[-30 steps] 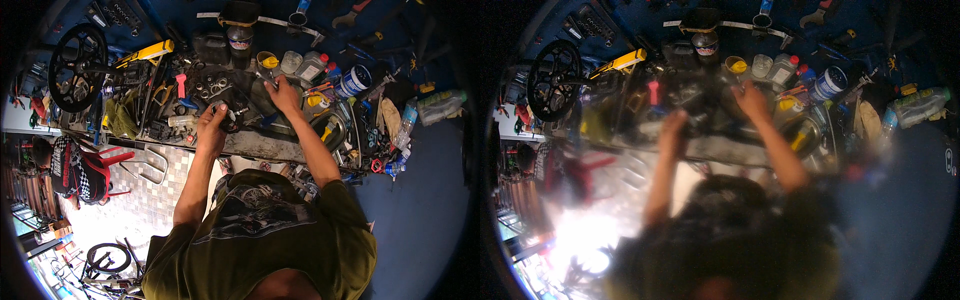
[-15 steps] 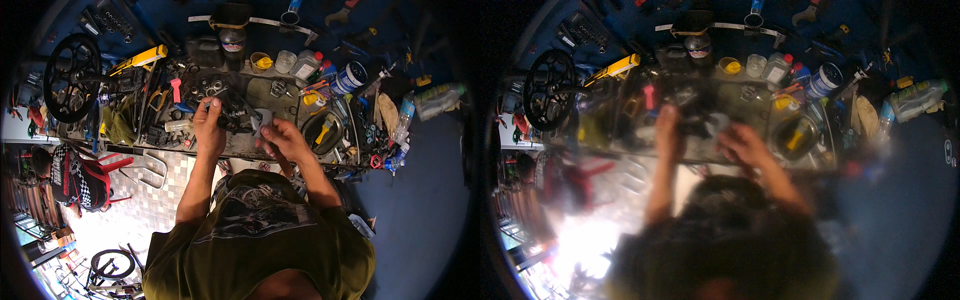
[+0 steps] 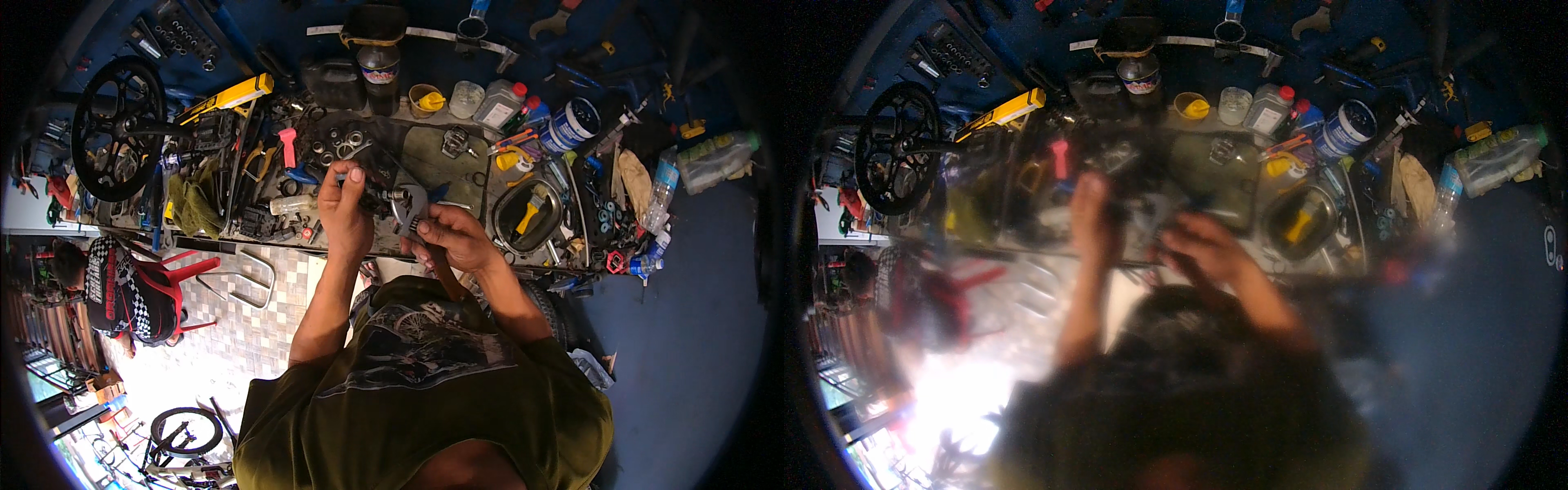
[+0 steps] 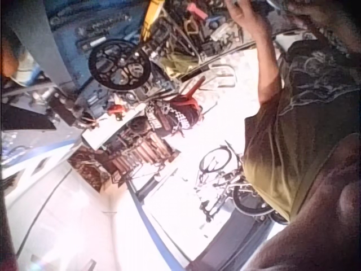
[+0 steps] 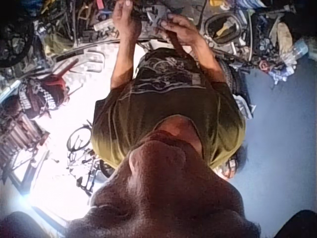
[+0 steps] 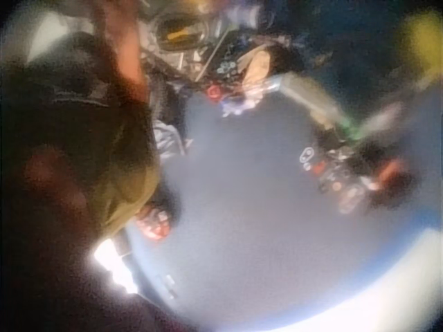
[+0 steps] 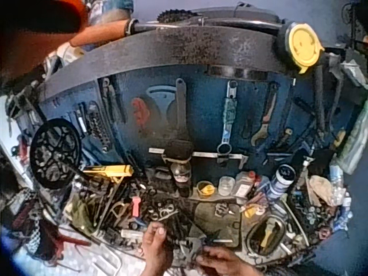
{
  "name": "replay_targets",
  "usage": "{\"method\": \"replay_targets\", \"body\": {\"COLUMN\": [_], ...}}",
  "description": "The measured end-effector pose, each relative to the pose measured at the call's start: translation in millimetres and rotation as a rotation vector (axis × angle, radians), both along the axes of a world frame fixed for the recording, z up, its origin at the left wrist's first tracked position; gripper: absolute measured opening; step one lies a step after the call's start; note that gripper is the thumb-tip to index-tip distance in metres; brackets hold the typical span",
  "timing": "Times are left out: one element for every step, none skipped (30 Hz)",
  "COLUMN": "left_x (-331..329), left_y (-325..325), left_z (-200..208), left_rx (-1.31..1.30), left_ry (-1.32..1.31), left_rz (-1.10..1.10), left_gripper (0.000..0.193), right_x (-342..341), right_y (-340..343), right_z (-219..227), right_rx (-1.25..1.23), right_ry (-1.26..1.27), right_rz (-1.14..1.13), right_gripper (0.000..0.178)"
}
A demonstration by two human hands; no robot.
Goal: The person assembles small mechanical components on a cluttered workbench. They use a screwdriver and adjustable wrench to tighten and fit parts together, handling the assembly with both hands throughout the clip.
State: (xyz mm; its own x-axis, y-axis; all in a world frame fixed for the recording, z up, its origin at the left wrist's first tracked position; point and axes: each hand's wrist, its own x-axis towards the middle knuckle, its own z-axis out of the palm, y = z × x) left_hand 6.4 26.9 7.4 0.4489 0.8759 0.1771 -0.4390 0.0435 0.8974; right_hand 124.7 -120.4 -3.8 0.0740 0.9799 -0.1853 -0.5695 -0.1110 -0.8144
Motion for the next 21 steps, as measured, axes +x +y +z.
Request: {"method": "replay_targets", "body": {"left_x": [-0.7, -1.5, -2.1, -2.3, -2.6, -2.6, -2.0, -1.4, 0.2, 1.0, 1.7, 1.7, 0.9, 0.4, -1.7, -2.2, -2.7, -1.9, -1.4, -1.0, -1.1], "left_y": [0.2, 0.6, 1.0, 1.1, 1.2, 1.2, 0.9, 0.6, -0.3, -0.4, -0.6, -0.6, -0.4, 0.0, 0.9, 1.1, 1.3, 1.4, 1.1, 0.8, 0.0], "left_z": [0.1, 0.2, 0.9, 0.6, 0.4, -1.1, -1.8, -2.5, -2.8, -2.7, -2.7, -2.2, -1.1, -0.1, 2.0, 2.3, 2.6, 1.8, 2.1, 2.4, 4.4], "left_rx": [-0.006, -0.012, -0.091, -0.135, -0.179, -0.188, -0.161, -0.134, -0.071, -0.055, -0.039, -0.068, -0.091, -0.115, -0.131, -0.133, -0.135, -0.123, -0.122, -0.121, -0.129], "left_ry": [-0.006, -0.012, -0.064, -0.092, -0.119, -0.123, -0.107, -0.089, -0.05, -0.05, -0.049, -0.085, -0.101, -0.117, -0.113, -0.106, -0.099, -0.089, -0.084, -0.079, -0.078], "left_rz": [-0.015, -0.03, -0.07, -0.089, -0.105, -0.1, -0.078, -0.055, -0.017, -0.014, -0.011, -0.044, -0.076, -0.108, -0.142, -0.151, -0.161, -0.148, -0.14, -0.133, -0.13], "left_gripper": [0.01, 0.01, 0.01, 0.011, 0.011, 0.011, 0.011, 0.011, 0.011, 0.011, 0.011, 0.011, 0.011, 0.011, 0.011, 0.011, 0.011, 0.011, 0.011, 0.011, 0.011], "right_x": [-0.5, -1.0, -1.4, -1.8, -2.2, -2.6, -3.3, -3.8, -4.4, -4.9, -5.0, -4.3, -3.0, -1.7, -0.4, 1.0, 1.6, 1.3, 0.2, -1.1, -2.8], "right_y": [1.1, 1.9, 2.3, 2.6, 2.7, 2.5, 2.0, 1.6, 1.4, 1.4, 1.3, 1.6, 2.2, 2.8, 3.3, 3.7, 3.8, 3.7, 3.3, 2.9, 3.2], "right_z": [1.6, 2.8, 3.6, 4.2, 4.8, 5.5, 6.2, 6.5, 5.4, 3.3, 2.2, 2.9, 4.5, 5.2, 5.1, 4.9, 4.8, 5.4, 6.3, 6.9, 6.7], "right_rx": [0.015, 0.03, 0.024, 0.017, 0.011, 0.009, 0.007, 0.005, 0.014, 0.022, 0.03, 0.027, 0.024, 0.021, 0.024, 0.026, 0.029, 0.02, 0.01, 0.0, -0.001], "right_ry": [-0.003, -0.007, -0.009, -0.011, -0.013, -0.001, 0.011, 0.023, 0.044, 0.064, 0.084, 0.06, 0.035, 0.01, 0.002, -0.007, -0.016, -0.018, -0.021, -0.023, -0.023], "right_rz": [0.009, 0.018, 0.015, 0.013, 0.01, 0.007, 0.003, 0.0, 0.0, -0.001, -0.001, 0.011, 0.022, 0.033, 0.043, 0.053, 0.063, 0.053, 0.043, 0.033, 0.016], "right_gripper": [0.03, 0.031, 0.031, 0.031, 0.031, 0.031, 0.031, 0.031, 0.032, 0.032, 0.033, 0.033, 0.033, 0.033, 0.032, 0.032, 0.032, 0.031, 0.03, 0.029, 0.028]}}
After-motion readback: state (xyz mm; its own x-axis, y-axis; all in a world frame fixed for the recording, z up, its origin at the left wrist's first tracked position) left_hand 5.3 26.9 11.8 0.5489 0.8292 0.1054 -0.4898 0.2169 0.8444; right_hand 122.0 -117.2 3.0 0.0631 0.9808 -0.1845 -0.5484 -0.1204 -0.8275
